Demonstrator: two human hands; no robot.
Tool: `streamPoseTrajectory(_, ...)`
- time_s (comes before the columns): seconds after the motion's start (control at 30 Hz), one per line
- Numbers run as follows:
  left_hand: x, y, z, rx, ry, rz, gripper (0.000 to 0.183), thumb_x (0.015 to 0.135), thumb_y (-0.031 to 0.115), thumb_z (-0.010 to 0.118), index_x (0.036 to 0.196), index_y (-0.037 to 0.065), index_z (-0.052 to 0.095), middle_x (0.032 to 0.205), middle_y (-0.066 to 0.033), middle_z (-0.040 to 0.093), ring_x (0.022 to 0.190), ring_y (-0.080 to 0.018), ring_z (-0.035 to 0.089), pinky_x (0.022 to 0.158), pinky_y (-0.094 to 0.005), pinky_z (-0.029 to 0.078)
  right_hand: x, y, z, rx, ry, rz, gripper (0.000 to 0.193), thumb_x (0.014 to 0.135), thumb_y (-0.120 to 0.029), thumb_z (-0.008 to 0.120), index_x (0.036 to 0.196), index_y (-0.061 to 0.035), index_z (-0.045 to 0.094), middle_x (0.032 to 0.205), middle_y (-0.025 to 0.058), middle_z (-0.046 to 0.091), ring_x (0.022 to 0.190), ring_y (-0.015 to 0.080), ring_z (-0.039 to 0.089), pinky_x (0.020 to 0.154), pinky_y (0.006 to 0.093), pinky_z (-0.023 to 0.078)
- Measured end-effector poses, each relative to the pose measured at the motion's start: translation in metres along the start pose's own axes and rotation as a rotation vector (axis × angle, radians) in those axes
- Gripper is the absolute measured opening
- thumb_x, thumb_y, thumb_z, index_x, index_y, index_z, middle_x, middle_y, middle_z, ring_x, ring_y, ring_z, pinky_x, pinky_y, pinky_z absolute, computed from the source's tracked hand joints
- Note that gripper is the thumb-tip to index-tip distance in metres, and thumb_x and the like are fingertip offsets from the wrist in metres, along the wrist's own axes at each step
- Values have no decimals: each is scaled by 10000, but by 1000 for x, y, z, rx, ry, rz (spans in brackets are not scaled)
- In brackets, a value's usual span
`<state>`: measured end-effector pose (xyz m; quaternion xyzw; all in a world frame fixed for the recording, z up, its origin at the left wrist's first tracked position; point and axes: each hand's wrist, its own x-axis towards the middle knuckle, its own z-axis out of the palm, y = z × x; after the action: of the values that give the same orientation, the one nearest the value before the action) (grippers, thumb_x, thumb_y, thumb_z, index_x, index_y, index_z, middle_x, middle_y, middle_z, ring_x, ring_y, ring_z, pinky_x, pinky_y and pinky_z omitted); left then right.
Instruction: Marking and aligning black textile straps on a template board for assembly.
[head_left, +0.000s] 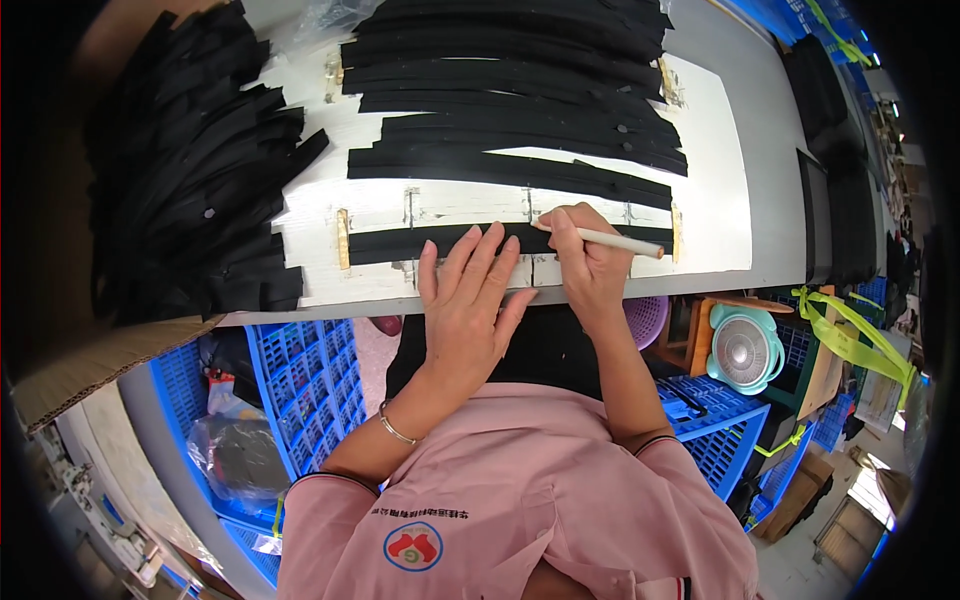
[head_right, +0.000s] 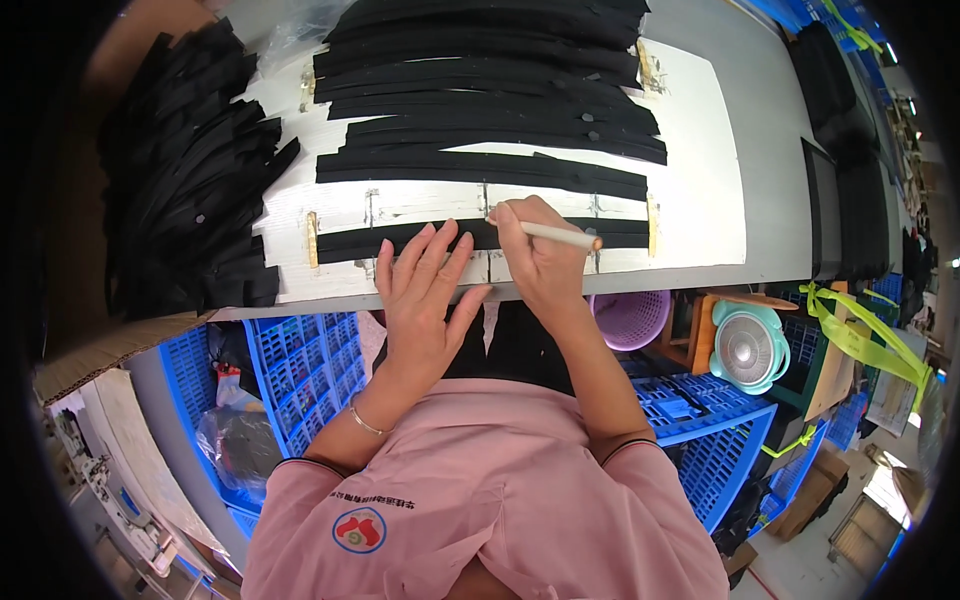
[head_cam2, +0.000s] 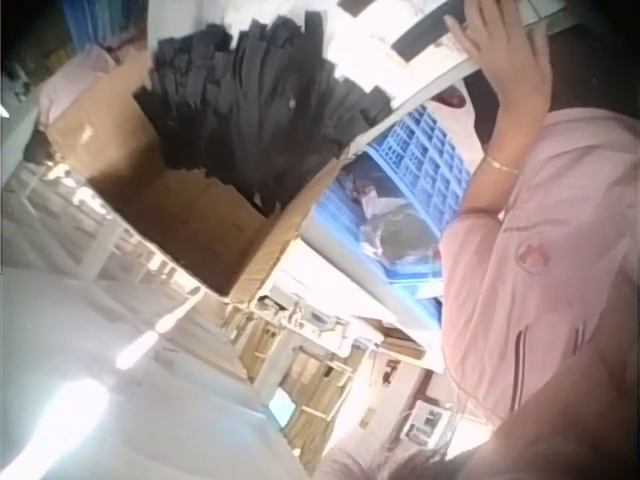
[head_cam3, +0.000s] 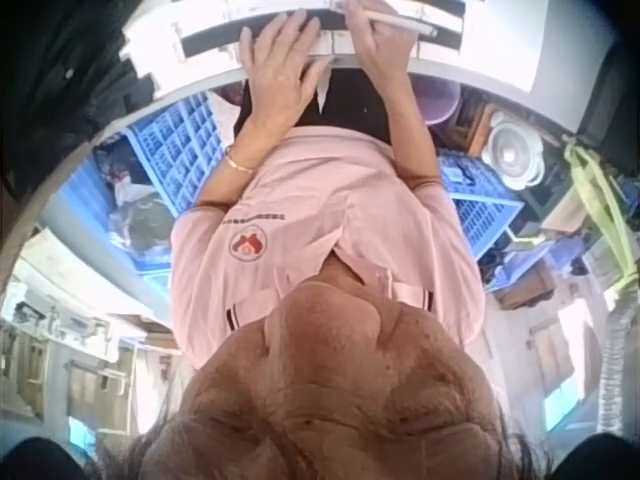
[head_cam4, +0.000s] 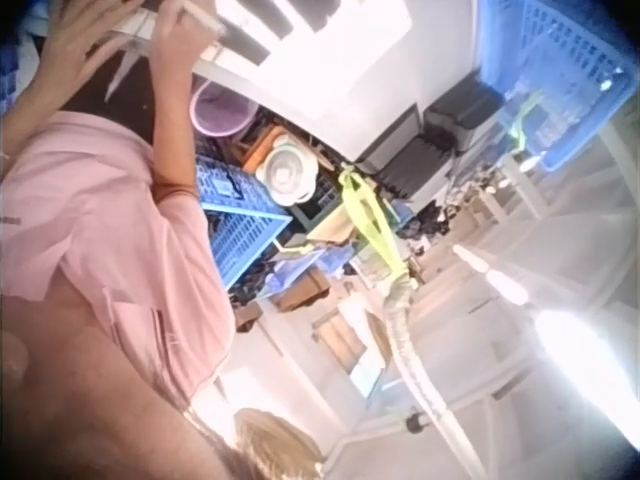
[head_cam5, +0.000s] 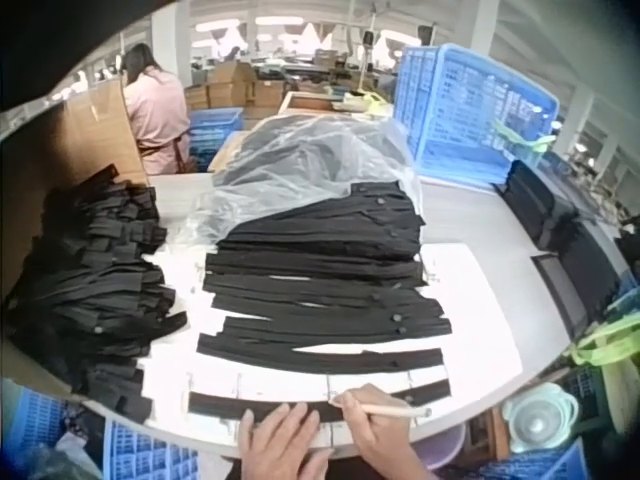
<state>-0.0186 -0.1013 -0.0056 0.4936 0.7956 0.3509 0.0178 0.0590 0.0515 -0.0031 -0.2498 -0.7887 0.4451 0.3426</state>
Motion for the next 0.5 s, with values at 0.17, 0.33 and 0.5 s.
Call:
streamPoseTrajectory(0.17,1,0,-1,27,-9,-1,506,910,247,755,1364,52,648,1446,-105,594,1360,-291,506,1201,-565,229,1,1,-5,84,-86,-25,221,983,-62,631,790,28,690,676,87,657,554,163,597,520,298,437)
streamPoseTrajectory(0.33,0,-1,1,36,-14,13,505,909,243,754,1365,54,649,1443,-102,596,1364,-288,503,1206,-561,220,2,5,-4,92,-81,-72,230,962,-53,643,746,24,659,659,89,641,531,166,573,508,309,421)
streamPoseTrajectory(0.5,-1,0,3,64,-9,3,478,905,199,760,1356,71,664,1454,-104,593,1382,-305,493,1207,-546,219,1,6,-9,84,-107,-96,230,943,-47,644,726,26,633,655,94,631,535,168,575,508,321,415)
